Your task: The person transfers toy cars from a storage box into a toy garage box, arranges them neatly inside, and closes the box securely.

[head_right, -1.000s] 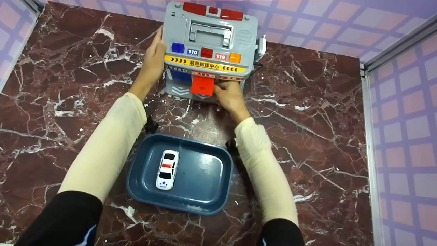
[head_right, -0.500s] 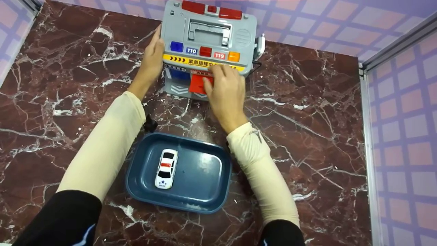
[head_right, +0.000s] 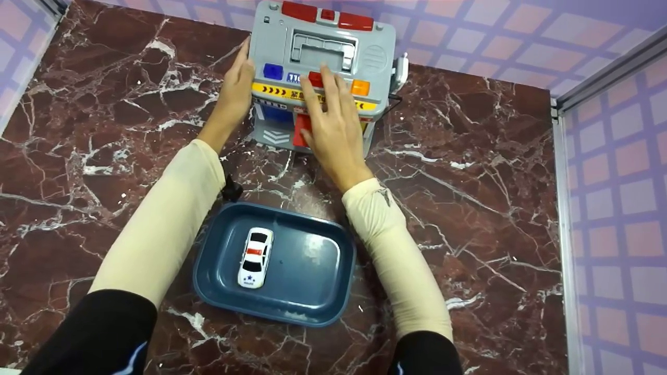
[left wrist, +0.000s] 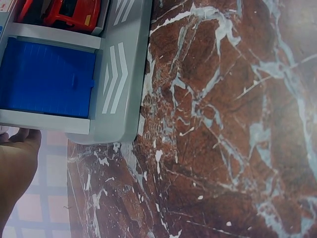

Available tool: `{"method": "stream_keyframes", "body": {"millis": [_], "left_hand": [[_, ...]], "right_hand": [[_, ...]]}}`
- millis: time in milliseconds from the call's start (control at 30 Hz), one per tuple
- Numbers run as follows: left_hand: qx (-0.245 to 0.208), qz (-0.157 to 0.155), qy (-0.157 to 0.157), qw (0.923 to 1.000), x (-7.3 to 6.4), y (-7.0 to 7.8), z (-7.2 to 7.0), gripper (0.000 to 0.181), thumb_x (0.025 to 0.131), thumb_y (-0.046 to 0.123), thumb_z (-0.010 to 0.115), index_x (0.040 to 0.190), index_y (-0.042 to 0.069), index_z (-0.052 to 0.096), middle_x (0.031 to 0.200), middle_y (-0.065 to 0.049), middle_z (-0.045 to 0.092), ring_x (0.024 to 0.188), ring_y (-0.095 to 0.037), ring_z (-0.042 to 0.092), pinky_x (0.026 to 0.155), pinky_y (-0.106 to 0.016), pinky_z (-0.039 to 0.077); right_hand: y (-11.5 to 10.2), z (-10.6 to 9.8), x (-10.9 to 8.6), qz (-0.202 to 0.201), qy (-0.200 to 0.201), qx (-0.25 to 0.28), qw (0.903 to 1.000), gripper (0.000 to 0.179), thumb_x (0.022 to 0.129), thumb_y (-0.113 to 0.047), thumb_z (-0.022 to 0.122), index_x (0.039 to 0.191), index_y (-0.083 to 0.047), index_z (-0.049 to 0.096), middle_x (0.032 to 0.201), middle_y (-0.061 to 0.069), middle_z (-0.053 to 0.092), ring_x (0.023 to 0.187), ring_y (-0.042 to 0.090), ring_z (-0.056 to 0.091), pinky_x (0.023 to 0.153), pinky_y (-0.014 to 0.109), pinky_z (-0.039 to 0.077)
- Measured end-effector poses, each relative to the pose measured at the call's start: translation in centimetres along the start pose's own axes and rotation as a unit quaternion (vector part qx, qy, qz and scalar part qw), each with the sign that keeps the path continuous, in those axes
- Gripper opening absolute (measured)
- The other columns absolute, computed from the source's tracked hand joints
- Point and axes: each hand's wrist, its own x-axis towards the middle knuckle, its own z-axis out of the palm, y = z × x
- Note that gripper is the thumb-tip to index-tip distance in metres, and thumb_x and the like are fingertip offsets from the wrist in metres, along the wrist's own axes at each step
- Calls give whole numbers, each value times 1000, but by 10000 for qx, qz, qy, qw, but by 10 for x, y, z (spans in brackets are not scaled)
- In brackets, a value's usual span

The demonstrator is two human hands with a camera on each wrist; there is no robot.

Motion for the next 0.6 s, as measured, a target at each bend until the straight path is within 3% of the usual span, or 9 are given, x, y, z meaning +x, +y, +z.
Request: {"method": "stream_keyframes", "body": {"millis": [333, 600], "left_hand": [[-15, -152, -75, 9999, -15, 20, -1, 58, 110, 30, 32, 163, 23, 9, 167, 2, 17, 150, -8, 20, 120, -17, 14], [-153, -171, -106, 9997, -6, 8, -1, 58, 110, 31, 33, 162, 27, 8, 167, 5, 19, 150, -6, 22, 121, -18, 15]], "right_hand": [[5, 10, 2, 28, -210, -296, 9993, 87, 83, -32, 84, 154, -14, 37, 160, 25, 26, 144, 42, 31, 124, 47, 20], [9, 14, 2, 117, -427, -741, 9963, 93, 81, -35, 85, 156, -22, 32, 162, 22, 23, 140, 42, 33, 111, 51, 33]]}}
